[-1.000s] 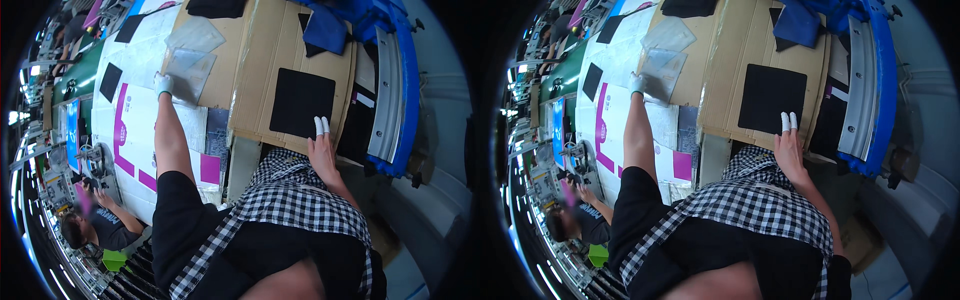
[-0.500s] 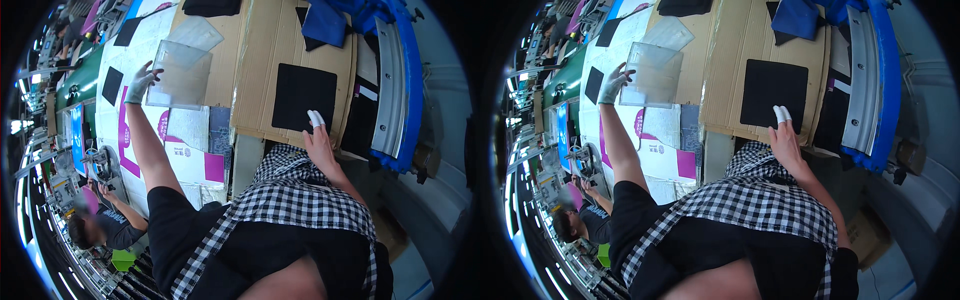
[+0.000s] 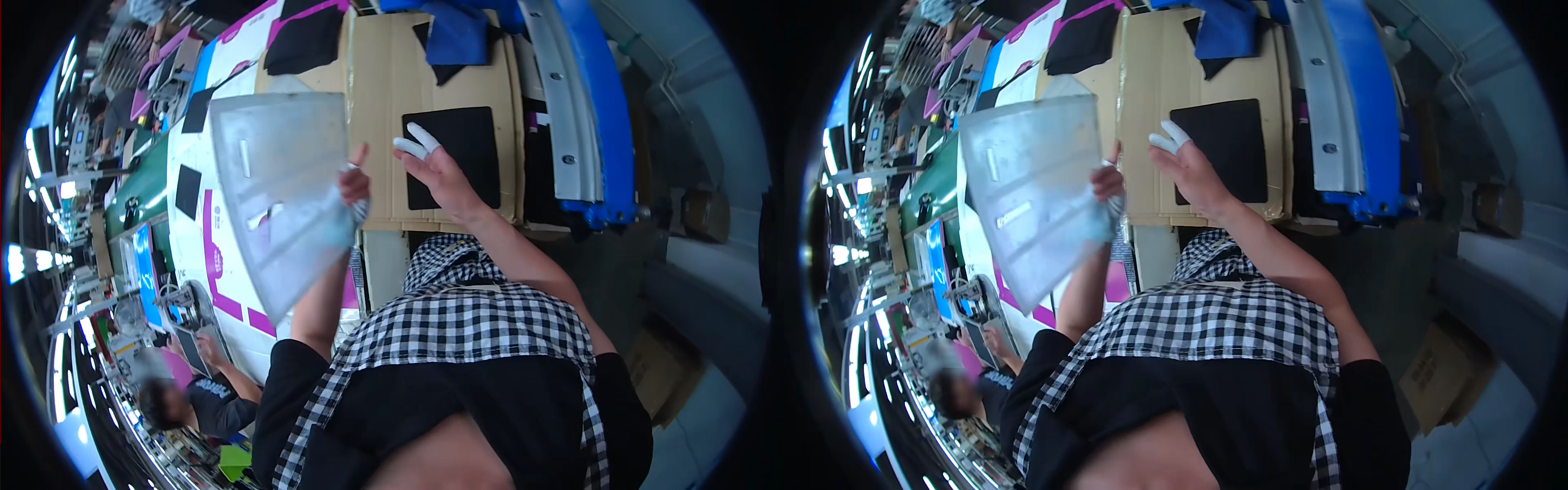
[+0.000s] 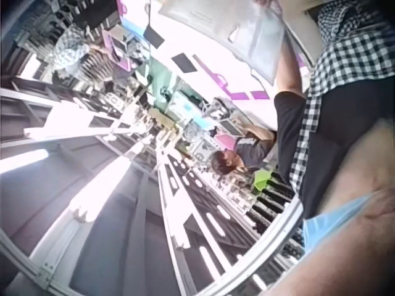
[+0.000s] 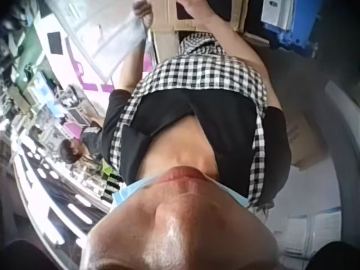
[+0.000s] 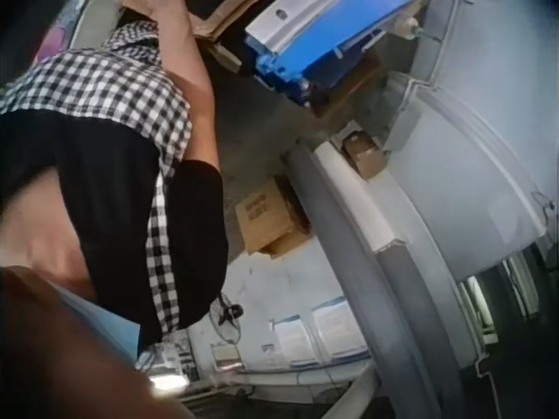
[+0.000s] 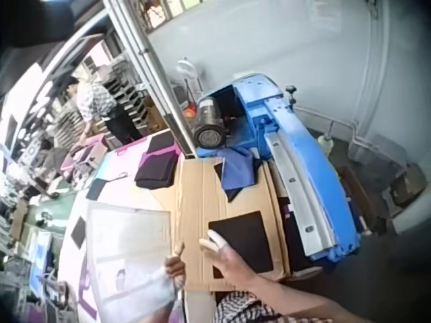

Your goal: Aligning material sheets with templates and feeding them into a manufacturing machine for processing.

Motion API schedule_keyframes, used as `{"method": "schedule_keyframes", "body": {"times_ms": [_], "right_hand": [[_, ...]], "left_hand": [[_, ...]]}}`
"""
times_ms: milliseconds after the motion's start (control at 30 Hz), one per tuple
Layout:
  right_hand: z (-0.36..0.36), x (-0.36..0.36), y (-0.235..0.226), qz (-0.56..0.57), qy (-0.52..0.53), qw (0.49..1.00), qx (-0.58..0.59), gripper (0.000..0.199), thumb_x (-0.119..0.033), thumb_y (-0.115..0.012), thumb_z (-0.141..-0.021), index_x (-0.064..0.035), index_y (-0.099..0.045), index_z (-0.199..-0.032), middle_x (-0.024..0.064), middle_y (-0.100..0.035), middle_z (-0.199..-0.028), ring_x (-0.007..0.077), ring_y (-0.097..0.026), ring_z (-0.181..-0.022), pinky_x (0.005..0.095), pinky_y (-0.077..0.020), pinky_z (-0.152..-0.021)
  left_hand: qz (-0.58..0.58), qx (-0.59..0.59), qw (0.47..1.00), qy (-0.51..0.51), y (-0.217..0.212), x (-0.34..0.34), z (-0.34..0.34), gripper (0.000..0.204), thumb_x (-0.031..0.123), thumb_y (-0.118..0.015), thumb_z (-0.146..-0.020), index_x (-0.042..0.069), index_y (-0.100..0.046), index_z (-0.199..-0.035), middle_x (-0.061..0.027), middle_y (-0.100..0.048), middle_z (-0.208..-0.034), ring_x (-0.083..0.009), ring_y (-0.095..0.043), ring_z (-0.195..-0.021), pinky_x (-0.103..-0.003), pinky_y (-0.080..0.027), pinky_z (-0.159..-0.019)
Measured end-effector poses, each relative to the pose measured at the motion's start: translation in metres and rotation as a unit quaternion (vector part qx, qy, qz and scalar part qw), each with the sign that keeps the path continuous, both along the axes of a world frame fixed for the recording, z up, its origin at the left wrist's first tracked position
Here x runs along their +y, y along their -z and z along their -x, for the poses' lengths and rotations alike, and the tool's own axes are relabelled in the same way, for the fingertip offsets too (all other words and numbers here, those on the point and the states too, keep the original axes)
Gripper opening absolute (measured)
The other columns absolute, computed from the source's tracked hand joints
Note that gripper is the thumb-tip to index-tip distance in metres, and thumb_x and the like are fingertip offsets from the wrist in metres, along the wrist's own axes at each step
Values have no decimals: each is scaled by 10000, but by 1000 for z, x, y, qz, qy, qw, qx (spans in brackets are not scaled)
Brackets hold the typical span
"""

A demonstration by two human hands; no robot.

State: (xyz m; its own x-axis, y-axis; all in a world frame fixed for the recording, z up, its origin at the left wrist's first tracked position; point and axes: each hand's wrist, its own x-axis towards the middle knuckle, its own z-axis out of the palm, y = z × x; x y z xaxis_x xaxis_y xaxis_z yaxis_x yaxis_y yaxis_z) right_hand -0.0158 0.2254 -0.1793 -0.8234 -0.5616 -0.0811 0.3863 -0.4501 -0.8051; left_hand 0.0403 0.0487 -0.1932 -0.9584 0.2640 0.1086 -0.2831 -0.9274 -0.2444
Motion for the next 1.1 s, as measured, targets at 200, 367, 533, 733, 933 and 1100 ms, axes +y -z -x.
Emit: {"method": "schedule_keyframes", "body": {"times_ms": [200, 367, 533, 733, 933, 1100], "right_hand": [[4, 30, -23, 45, -44, 994, -91, 648, -119, -561, -859, 12, -171, -1360, 167, -522, -1133, 167, -534, -933, 254, -441, -777], [15, 31, -21, 66, -51, 995, -59, 706, -122, -609, -830, 9, -162, -1360, 153, -539, -1082, 159, -533, -894, 248, -442, -734], [24, 28, -41, 122, -65, 987, -87, 911, -52, -687, -740, -31, -37, -1377, 167, -519, -1061, 154, -553, -746, 222, -456, -648], [32, 37, -77, 130, 23, 991, -34, 806, -53, -668, -765, -10, -120, -1356, 130, -527, -1015, 159, -579, -778, 230, -476, -697], [37, 44, -78, -23, 124, 991, 34, 808, -27, -679, -747, -3, -137, -1346, 137, -507, -1012, 158, -581, -751, 247, -492, -694], [29, 30, -36, -85, 160, 983, -38, 814, -9, -680, -739, 1, -135, -1344, 138, -500, -1006, 163, -577, -750, 248, -498, -682]], "left_hand": [[-94, -114, 989, 6, -7, 81, -20, 259, 55, -381, -899, -61, -386, -1130, -36, -474, -727, -111, -407, -576, -229, -379, -513], [-130, -91, 986, 50, -11, 85, -16, 206, 75, -388, -901, -66, -440, -1041, -28, -454, -696, -104, -380, -560, -224, -359, -499], [-6, -1, 995, 104, -28, 79, -7, 192, 126, -415, -910, -25, -485, -1005, -35, -483, -711, -111, -423, -596, -216, -377, -548], [811, 96, 577, 36, -45, -1, 10, 398, 396, -520, -857, 48, -542, -1049, -70, -579, -981, -158, -554, -809, -262, -454, -669], [457, -40, 865, -202, -17, -39, -13, 450, 373, -481, -887, 42, -456, -1192, -76, -557, -1089, -162, -545, -887, -267, -444, -735], [520, -100, 821, -213, -16, -34, -25, 446, 275, -490, -895, 32, -387, -1254, -87, -536, -1132, -163, -541, -920, -265, -439, -769]]}}
